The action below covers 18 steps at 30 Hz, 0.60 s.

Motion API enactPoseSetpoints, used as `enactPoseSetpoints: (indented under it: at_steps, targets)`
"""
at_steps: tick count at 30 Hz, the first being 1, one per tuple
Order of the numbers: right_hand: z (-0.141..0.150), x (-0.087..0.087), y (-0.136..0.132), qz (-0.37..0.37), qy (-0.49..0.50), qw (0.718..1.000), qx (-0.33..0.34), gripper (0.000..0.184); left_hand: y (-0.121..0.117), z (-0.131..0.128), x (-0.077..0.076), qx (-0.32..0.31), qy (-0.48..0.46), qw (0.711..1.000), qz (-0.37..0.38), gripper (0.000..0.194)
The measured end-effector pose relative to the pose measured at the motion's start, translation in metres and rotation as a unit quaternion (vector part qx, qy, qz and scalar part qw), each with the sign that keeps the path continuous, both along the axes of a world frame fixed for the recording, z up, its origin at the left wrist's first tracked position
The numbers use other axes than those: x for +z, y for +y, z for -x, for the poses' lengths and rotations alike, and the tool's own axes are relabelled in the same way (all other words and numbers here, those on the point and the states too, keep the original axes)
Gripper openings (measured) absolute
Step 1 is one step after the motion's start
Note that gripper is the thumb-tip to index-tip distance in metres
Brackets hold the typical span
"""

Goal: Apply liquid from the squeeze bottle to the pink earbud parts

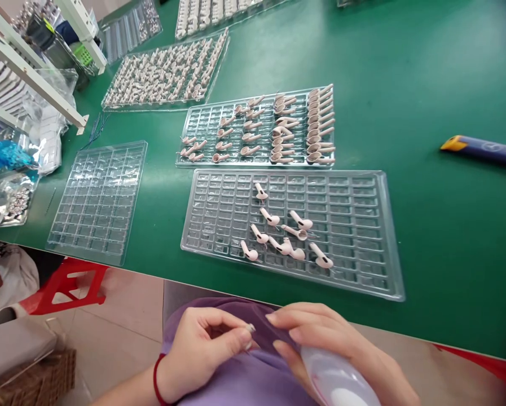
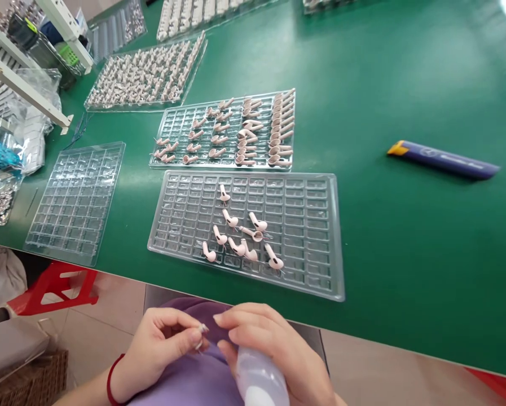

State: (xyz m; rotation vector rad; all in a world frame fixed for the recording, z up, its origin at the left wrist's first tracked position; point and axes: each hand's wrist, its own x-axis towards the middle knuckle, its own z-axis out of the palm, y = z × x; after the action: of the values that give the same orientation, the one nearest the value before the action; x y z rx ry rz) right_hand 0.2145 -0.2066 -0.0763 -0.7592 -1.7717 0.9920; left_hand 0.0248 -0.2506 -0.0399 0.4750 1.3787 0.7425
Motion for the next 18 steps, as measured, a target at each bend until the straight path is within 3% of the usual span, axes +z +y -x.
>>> enactPoseSetpoints:
  at_steps: [7, 12, 18]
  targets:
    - [0.010, -0.007, 0.001, -0.110, -0.079, 0.990, -0.038, 0.022, 0.003, 0.000, -0.025, 0.108, 0.011, 0.994, 0.024, 0.035]
    - [0.022, -0.009, 0.002, -0.162, -0.127, 0.977, -0.052, 0.018, 0.006, -0.005, -0.027, 0.114, -0.015, 0.993, -0.001, 0.030]
    - [0.025, -0.012, 0.002, -0.162, -0.141, 0.975, -0.050, 0.022, 0.005, -0.006, -0.029, 0.118, -0.029, 0.992, -0.014, 0.025]
